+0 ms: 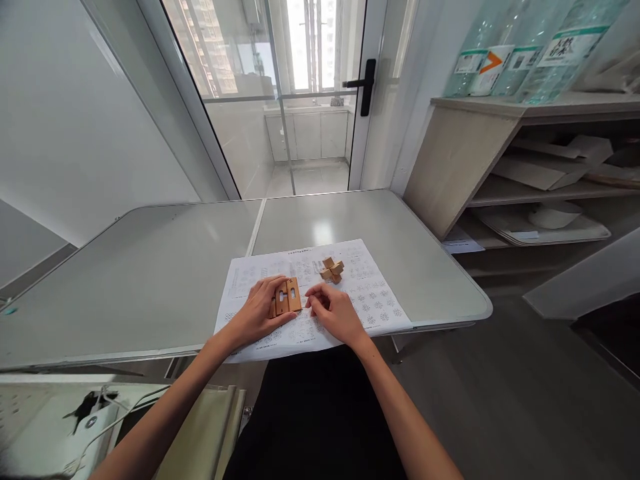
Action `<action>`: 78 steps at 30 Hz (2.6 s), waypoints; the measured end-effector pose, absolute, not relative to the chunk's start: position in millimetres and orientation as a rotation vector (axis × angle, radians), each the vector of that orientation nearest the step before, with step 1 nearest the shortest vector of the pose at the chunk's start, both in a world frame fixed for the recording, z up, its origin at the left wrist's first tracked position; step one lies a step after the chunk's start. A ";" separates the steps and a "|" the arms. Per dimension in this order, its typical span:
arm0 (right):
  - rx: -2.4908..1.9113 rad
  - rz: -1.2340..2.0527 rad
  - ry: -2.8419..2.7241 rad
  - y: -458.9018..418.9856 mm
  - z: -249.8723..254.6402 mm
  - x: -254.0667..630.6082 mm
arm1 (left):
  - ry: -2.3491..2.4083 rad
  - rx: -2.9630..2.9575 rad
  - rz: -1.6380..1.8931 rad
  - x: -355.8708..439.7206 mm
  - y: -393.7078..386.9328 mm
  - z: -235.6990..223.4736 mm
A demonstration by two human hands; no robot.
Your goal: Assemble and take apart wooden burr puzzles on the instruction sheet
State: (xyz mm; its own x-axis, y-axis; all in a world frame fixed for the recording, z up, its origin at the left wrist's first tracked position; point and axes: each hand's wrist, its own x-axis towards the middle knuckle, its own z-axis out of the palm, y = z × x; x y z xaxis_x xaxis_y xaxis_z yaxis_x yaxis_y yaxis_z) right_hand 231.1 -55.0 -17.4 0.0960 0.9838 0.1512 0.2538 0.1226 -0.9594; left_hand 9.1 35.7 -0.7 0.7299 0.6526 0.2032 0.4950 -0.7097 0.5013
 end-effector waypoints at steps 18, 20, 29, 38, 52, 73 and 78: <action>-1.362 0.831 -1.357 -52.6 -16.9 230.5 | 0.880 2.440 0.524 -4.7 30.9 -1.1; -1.362 0.826 -1.348 -52.8 -16.3 230.1 | 0.877 2.440 0.512 -4.4 29.5 -0.5; -1.377 0.816 -1.332 -52.7 -17.2 227.4 | 0.854 2.407 0.488 -11.3 28.6 -1.1; -1.397 0.828 -1.318 -53.2 -17.9 225.6 | 0.845 2.406 0.511 -22.6 28.1 1.2; -1.591 0.773 -1.348 -49.1 -15.5 218.7 | 0.867 2.446 0.594 -33.3 30.2 -4.1; -2.148 0.688 -1.407 -23.0 15.1 183.3 | 0.801 2.479 0.702 -35.5 24.2 -2.5; -2.195 0.661 -1.353 -21.0 14.6 179.6 | 0.965 2.500 0.793 -33.2 24.6 -8.2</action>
State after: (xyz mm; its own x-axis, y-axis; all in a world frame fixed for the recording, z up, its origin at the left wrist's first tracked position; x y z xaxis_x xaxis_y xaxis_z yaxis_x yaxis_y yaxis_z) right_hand 179.6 -21.0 14.6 0.3961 0.9055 -0.1520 0.6763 -0.3997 -0.6187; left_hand -33.2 24.6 -8.2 0.6126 0.6958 0.3749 0.5029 -0.7091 0.4942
